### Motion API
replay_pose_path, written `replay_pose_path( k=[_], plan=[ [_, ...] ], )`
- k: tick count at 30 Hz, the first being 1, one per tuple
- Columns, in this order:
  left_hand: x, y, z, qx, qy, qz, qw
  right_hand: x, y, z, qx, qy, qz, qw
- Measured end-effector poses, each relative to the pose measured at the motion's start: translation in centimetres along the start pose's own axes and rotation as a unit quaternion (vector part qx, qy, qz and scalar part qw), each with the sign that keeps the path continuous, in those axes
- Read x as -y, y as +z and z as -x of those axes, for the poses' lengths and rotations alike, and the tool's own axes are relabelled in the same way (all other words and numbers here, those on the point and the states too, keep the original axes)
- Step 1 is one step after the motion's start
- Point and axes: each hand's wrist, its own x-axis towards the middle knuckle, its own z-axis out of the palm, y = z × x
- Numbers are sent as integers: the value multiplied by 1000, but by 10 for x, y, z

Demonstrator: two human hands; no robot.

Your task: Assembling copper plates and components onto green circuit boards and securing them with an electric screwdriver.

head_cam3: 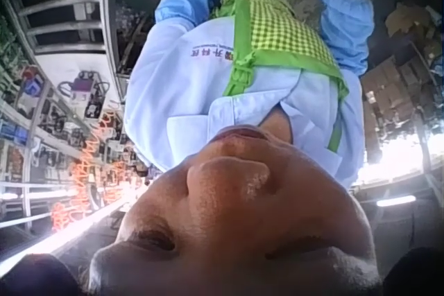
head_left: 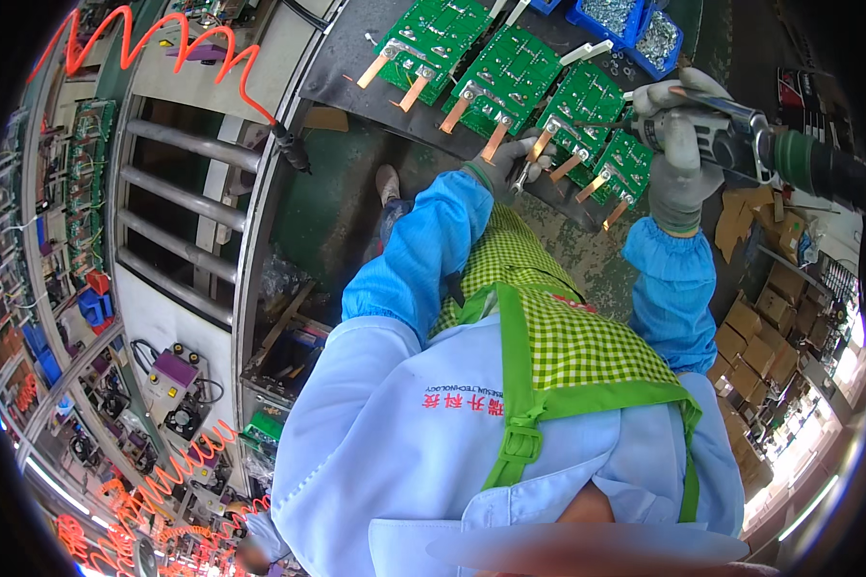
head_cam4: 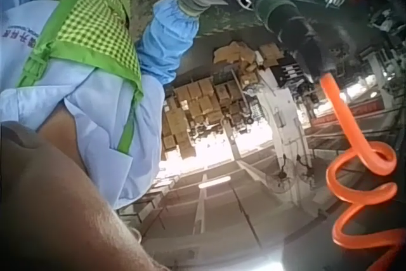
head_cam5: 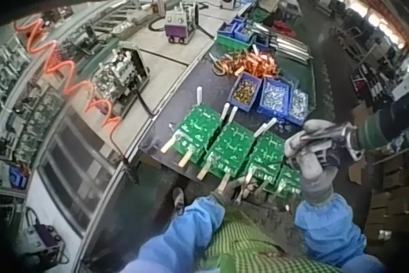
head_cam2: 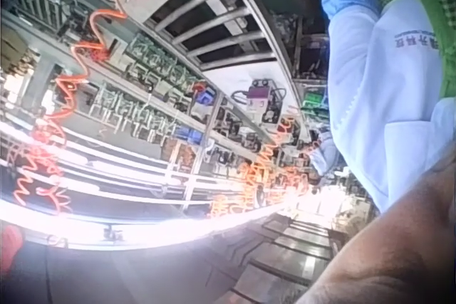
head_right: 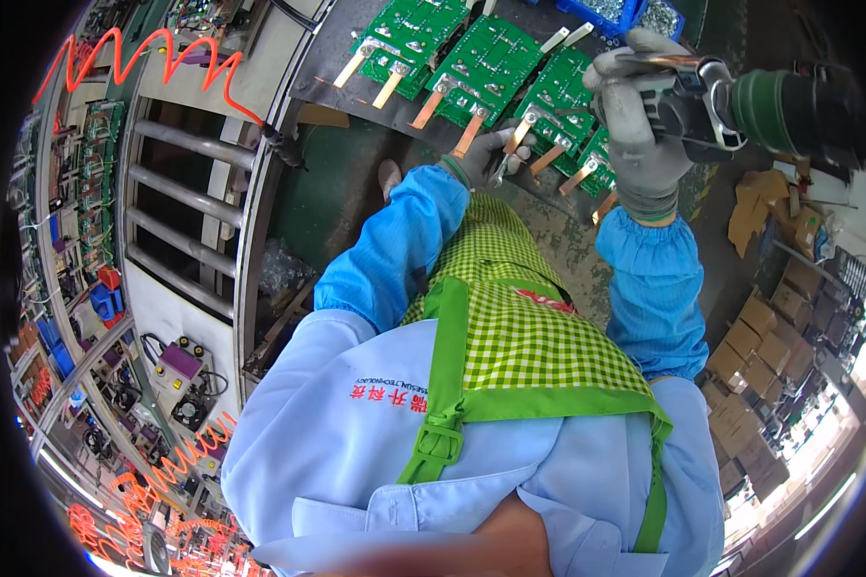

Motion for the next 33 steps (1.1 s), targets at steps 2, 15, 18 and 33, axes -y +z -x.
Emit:
replay_pose_path(
  k=[2, 15, 18, 33],
  plan=[
    [-2, 10, 0, -10, 20, 11, 1000, 2, 3, -4, 4, -5, -22, 1000],
    [-2, 19, 8, -21, 22, 3, 1000, 6, -13, -15, -59, 52, -111, 991],
    [2, 17, 5, 15, 23, 49, 998, 2, -13, -13, -28, 57, -109, 992],
    [5, 19, 4, -33, 24, 37, 998, 6, -7, -15, -45, 49, 78, 995]
  ],
)
